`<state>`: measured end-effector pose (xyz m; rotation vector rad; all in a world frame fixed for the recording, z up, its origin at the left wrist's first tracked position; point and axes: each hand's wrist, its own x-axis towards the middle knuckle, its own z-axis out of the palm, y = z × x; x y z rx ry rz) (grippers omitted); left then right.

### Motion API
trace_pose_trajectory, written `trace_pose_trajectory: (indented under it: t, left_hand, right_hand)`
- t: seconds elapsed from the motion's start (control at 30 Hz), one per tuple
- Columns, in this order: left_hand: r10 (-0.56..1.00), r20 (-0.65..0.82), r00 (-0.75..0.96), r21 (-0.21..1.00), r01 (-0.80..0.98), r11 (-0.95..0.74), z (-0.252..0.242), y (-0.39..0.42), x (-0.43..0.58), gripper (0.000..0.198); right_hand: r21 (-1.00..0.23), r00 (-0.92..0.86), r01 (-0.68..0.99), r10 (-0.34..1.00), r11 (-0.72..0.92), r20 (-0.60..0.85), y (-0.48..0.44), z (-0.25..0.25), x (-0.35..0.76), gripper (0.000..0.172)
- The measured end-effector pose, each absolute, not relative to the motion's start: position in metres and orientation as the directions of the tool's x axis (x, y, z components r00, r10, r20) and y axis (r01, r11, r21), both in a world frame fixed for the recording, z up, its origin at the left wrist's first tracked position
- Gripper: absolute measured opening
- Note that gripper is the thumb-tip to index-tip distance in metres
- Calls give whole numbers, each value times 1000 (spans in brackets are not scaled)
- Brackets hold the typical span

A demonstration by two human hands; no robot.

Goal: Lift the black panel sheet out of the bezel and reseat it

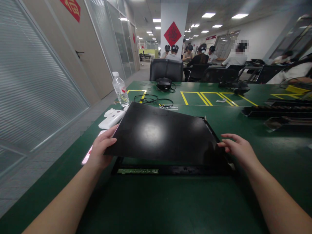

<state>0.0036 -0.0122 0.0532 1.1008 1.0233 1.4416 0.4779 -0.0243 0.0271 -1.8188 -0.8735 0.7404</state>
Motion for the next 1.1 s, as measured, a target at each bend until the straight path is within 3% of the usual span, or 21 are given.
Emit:
trace_pose_trajectory:
  t: [0.83,1.1]
  left_hand:
    - [994,-7,-108,974,-226,-17,55,-11,15,70]
    - [997,8,-78,984,-175,-22,52,-10,14,61]
  right_hand:
    - [-871,598,358,799,-336,-63,-24,28,480,37]
    - [-852,595,397,802,-341,-44,-23,24,484,39]
